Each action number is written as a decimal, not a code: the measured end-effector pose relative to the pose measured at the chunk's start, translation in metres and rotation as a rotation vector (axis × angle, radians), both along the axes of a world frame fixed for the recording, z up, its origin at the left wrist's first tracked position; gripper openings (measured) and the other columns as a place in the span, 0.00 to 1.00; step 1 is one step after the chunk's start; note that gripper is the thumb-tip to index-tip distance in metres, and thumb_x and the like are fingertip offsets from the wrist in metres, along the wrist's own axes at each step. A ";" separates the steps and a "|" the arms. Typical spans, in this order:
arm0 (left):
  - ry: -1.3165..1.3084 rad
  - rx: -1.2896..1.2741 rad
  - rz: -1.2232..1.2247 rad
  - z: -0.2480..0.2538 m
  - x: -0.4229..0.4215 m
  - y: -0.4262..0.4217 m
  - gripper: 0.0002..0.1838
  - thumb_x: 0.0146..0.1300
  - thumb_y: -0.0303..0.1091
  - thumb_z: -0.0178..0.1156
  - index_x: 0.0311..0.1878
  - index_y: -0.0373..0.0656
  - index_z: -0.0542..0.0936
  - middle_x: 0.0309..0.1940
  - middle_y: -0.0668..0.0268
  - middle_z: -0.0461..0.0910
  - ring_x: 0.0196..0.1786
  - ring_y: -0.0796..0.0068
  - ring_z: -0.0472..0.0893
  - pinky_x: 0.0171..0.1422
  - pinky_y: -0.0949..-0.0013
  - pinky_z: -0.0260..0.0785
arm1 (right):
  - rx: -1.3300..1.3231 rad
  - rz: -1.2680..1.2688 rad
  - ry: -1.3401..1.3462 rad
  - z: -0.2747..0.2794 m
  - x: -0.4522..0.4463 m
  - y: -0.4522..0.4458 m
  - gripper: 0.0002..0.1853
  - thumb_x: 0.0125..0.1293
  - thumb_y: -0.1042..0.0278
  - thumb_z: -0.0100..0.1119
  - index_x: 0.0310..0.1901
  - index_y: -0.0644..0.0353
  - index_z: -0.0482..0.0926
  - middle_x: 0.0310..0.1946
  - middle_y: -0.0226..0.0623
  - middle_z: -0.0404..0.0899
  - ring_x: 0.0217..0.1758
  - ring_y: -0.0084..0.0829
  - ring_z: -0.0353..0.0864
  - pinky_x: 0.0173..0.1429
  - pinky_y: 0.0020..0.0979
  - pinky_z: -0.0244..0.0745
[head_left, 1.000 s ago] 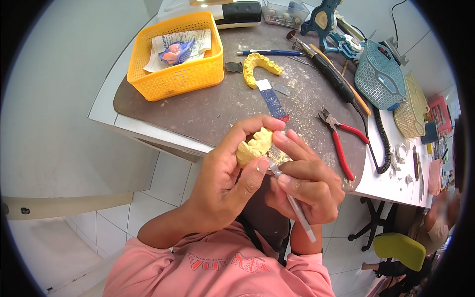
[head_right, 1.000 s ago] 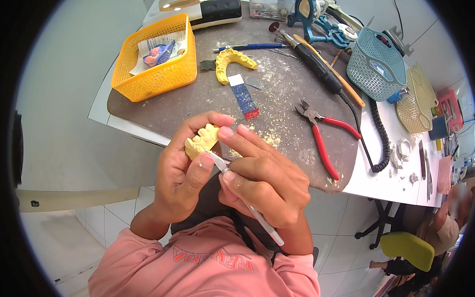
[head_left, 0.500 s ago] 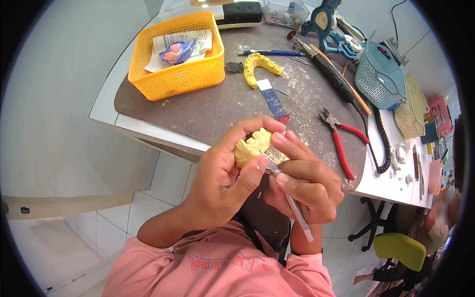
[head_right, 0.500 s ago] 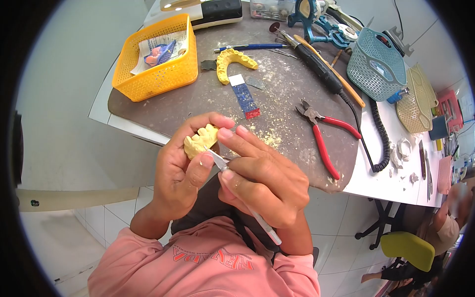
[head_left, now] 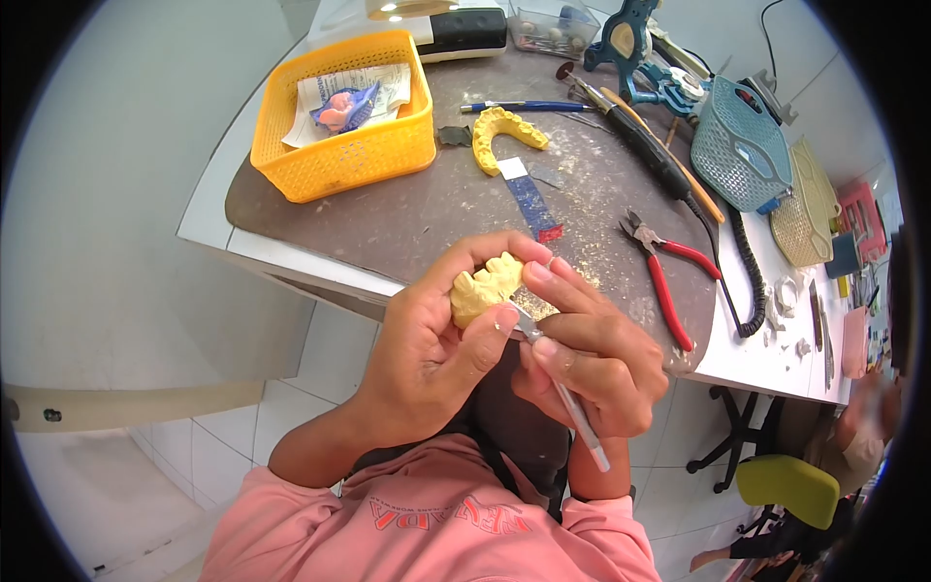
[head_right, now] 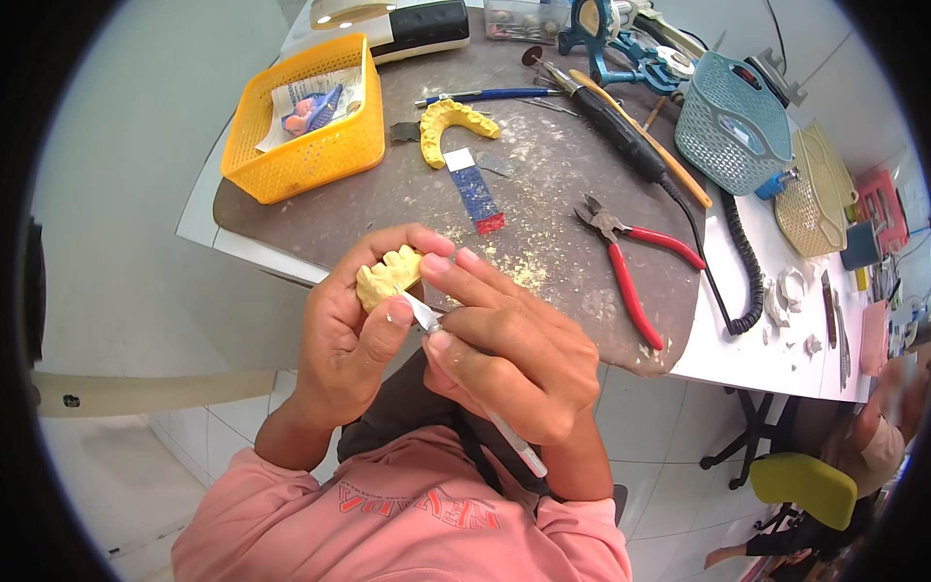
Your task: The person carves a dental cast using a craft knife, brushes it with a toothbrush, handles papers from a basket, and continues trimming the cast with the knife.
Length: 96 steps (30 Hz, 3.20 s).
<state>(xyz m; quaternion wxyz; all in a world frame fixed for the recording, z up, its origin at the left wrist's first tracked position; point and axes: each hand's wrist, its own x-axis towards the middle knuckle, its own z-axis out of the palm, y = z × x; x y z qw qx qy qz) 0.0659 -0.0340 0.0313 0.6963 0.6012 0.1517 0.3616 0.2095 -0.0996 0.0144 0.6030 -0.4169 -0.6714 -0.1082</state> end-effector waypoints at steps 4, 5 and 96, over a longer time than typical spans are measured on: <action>-0.013 -0.011 -0.009 0.000 0.000 0.000 0.26 0.73 0.43 0.58 0.65 0.33 0.69 0.56 0.63 0.77 0.57 0.80 0.75 0.62 0.73 0.67 | 0.006 0.016 -0.001 -0.001 0.001 0.000 0.10 0.50 0.79 0.74 0.30 0.66 0.80 0.28 0.41 0.82 0.50 0.50 0.88 0.57 0.50 0.84; -0.014 -0.026 -0.021 0.000 0.000 0.001 0.26 0.73 0.43 0.58 0.64 0.33 0.70 0.56 0.63 0.77 0.56 0.80 0.75 0.62 0.73 0.67 | 0.008 0.021 -0.004 -0.001 0.001 0.001 0.10 0.50 0.78 0.74 0.30 0.67 0.80 0.28 0.41 0.82 0.50 0.50 0.88 0.57 0.50 0.84; -0.011 0.095 0.057 -0.007 0.001 -0.005 0.25 0.73 0.44 0.60 0.61 0.34 0.70 0.55 0.61 0.76 0.56 0.79 0.75 0.61 0.72 0.67 | -0.052 0.006 0.059 0.002 -0.001 -0.005 0.09 0.54 0.79 0.74 0.33 0.63 0.80 0.30 0.41 0.84 0.48 0.46 0.89 0.56 0.47 0.86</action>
